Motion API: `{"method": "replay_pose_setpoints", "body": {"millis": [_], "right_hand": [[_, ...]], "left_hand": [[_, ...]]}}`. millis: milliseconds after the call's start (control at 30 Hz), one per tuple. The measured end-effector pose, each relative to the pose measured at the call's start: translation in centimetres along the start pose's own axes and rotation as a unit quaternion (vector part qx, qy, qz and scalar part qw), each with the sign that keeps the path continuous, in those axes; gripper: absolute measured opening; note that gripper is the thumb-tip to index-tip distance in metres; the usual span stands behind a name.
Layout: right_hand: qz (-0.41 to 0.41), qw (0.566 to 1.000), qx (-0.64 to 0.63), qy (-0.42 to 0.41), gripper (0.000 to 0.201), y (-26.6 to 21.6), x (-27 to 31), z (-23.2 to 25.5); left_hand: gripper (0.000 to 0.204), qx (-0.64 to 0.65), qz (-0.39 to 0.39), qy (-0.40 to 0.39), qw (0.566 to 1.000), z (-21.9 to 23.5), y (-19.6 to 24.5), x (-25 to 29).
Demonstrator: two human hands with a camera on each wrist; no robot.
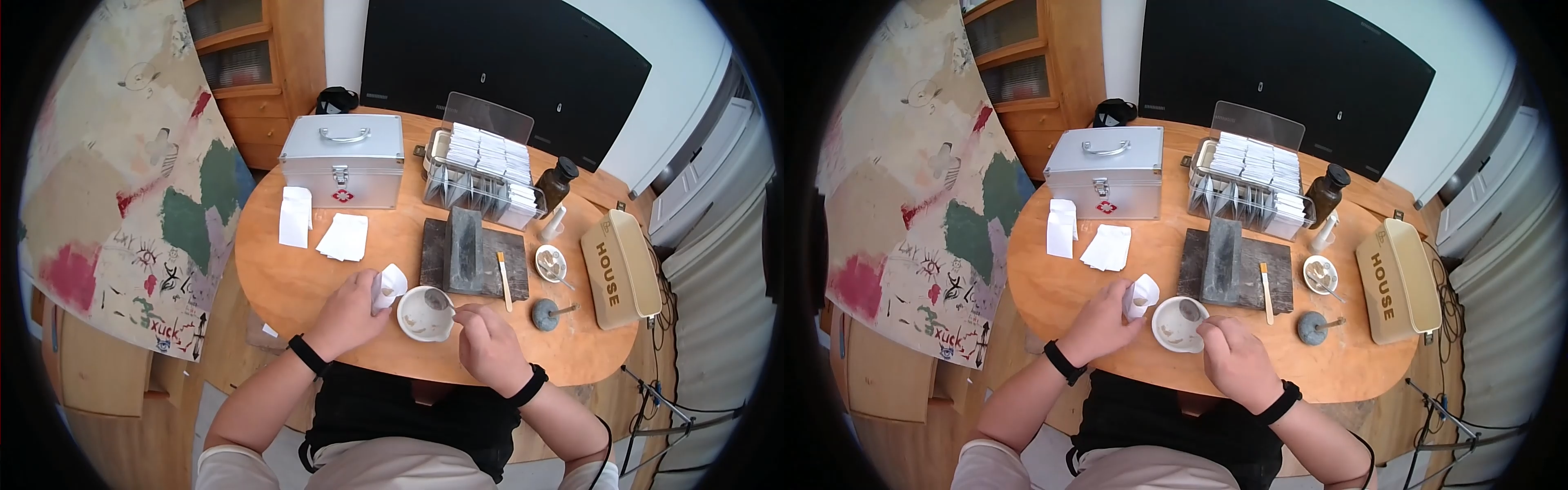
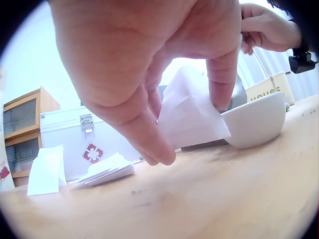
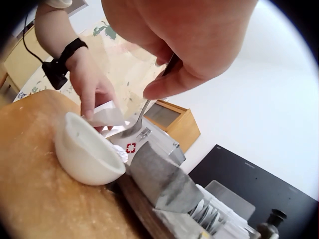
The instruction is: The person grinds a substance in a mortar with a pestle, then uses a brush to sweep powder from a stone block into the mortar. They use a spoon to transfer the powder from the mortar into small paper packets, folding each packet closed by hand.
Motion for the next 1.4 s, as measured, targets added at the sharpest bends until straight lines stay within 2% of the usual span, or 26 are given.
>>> {"method": "replay_pose_setpoints", "body": {"millis": [67,100,233,300,433,533,600,733,833,900,933,1000,1033,1100,1200,1233,1300,1400], "right_hand": [[-0.015,0.996,0.051,-0.072,0.026,0.1,0.4,-2.2],[-0.017,0.995,0.051,-0.080,0.027,-0.1,0.4,-2.5],[-0.050,0.996,0.016,-0.074,0.027,0.6,0.9,-3.4],[-0.074,0.996,0.007,-0.043,0.027,1.1,0.9,-2.8],[-0.048,0.996,0.039,-0.057,0.027,0.2,0.5,-2.5],[-0.040,0.998,0.011,-0.050,0.029,0.1,0.3,-2.9],[-0.123,0.986,-0.096,-0.058,0.031,1.7,0.4,-3.4],[-0.124,0.987,-0.095,-0.040,0.031,2.6,0.5,-2.9],[-0.105,0.980,-0.161,-0.043,0.034,2.4,0.4,-2.7],[-0.191,0.954,-0.208,-0.105,0.037,3.2,0.7,-2.9],[-0.192,0.953,-0.208,-0.105,0.037,3.4,0.7,-3.0],[-0.058,0.987,-0.145,-0.040,0.040,1.9,-0.3,-1.8],[-0.058,0.987,-0.145,-0.039,0.040,1.9,-0.3,-1.8],[0.001,0.974,-0.207,-0.095,0.043,0.5,-0.1,-2.6],[-0.040,0.966,-0.211,-0.141,0.041,1.2,0.2,-2.5],[-0.040,0.966,-0.211,-0.141,0.041,1.3,0.0,-2.5],[-0.018,0.978,-0.187,-0.086,0.039,1.5,-0.6,-1.5],[-0.019,0.967,-0.223,-0.124,0.039,1.8,0.0,-2.3]], "left_hand": [[0.057,-0.002,-0.001,0.000,1.000,-0.2,-0.1,-0.2],[0.056,-0.005,-0.004,-0.006,1.000,-0.6,0.0,-0.3],[0.054,0.001,-0.003,-0.015,1.000,-0.8,0.7,-0.3],[0.054,0.006,-0.006,-0.014,1.000,-1.0,0.5,-0.4],[0.055,0.009,0.004,-0.025,1.000,-1.2,0.6,-0.5],[0.056,0.005,-0.001,-0.025,1.000,-1.2,0.9,-0.5],[0.057,0.003,0.002,-0.027,1.000,-1.3,0.9,-0.5],[0.058,-0.002,-0.003,-0.015,1.000,-1.3,0.7,-0.3],[0.060,0.004,0.003,-0.026,1.000,-1.4,0.6,-0.4],[0.060,0.003,-0.001,-0.023,1.000,-1.4,0.4,-0.4],[0.060,0.001,-0.006,-0.021,1.000,-1.5,0.5,-0.4],[0.060,0.005,-0.007,-0.027,1.000,-1.6,0.7,-0.5],[0.061,0.008,-0.004,-0.031,0.999,-1.5,0.7,-0.5],[0.061,0.007,-0.004,-0.030,1.000,-1.5,0.8,-0.4],[0.060,0.007,-0.003,-0.031,1.000,-1.4,0.8,-0.4],[0.060,0.007,-0.003,-0.034,0.999,-1.5,0.8,-0.4],[0.060,0.001,-0.007,-0.033,0.999,-1.5,0.8,-0.4],[0.061,-0.002,-0.004,-0.031,1.000,-1.4,0.7,-0.4]]}}
Point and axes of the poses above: each hand's wrist, its own x-axis away from the middle knuckle, its own z-axis out of the back of the hand, y = z × x, the point moved 8 cm from there along -x, towards the middle knuckle, and after that the axes turned 2 degrees about z, right-handed, at the moved point
